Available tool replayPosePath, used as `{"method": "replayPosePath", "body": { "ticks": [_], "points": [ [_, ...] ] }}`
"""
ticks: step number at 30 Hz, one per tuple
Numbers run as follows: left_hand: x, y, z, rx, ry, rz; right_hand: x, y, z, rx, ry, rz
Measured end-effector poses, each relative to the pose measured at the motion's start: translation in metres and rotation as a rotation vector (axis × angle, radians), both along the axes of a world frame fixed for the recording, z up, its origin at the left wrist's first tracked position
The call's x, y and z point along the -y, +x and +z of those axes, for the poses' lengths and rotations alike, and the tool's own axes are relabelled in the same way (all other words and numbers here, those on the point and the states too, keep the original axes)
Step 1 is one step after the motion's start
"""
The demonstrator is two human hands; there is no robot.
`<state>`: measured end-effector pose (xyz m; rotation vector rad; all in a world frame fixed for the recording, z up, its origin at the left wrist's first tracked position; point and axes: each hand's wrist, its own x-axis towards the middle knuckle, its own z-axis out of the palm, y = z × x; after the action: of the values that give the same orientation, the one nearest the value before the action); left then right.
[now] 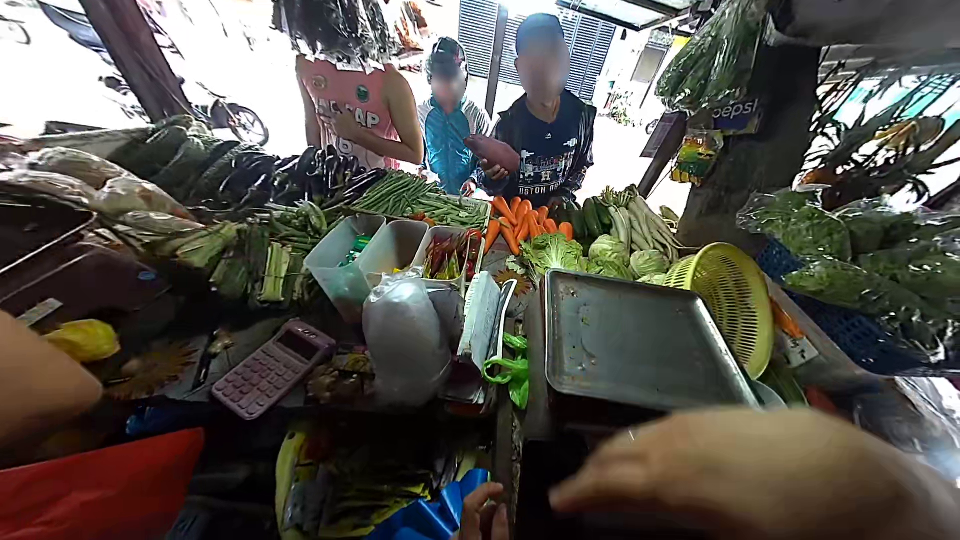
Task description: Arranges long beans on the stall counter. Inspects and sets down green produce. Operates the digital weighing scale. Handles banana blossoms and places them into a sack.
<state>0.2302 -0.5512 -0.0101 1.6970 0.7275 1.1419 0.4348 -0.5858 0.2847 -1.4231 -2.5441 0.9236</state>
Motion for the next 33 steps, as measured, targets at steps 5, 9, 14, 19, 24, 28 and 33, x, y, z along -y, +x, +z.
{"method": "replayPosePath", "body": {
  "ticks": [5,9,14,19,24,28,33],
  "points": [
    [-0.001,0.001,-0.005,0.042,0.039,-0.007,0.057,0.018,-0.042,-0.025,0.154,-0.132],
    [-0.003,0.004,-0.004,0.052,0.065,-0.013,0.057,0.038,-0.038,0.037,0.583,-0.374],
    [-0.004,0.003,-0.014,0.120,0.068,-0.046,0.020,0.058,-0.007,0.106,0.658,-0.472],
    [-0.007,0.005,-0.014,0.164,0.062,-0.065,-0.049,0.067,-0.010,0.144,0.522,-0.506],
    [-0.009,0.004,-0.019,0.151,0.104,-0.012,-0.127,0.080,-0.018,0.352,0.315,-0.619],
    [-0.007,0.003,-0.020,0.205,0.079,-0.009,-0.193,0.103,-0.035,0.392,0.264,-0.825],
    [-0.005,0.004,-0.021,0.230,0.061,0.017,-0.281,0.121,-0.027,-0.268,0.097,-1.298]
  ]
}}
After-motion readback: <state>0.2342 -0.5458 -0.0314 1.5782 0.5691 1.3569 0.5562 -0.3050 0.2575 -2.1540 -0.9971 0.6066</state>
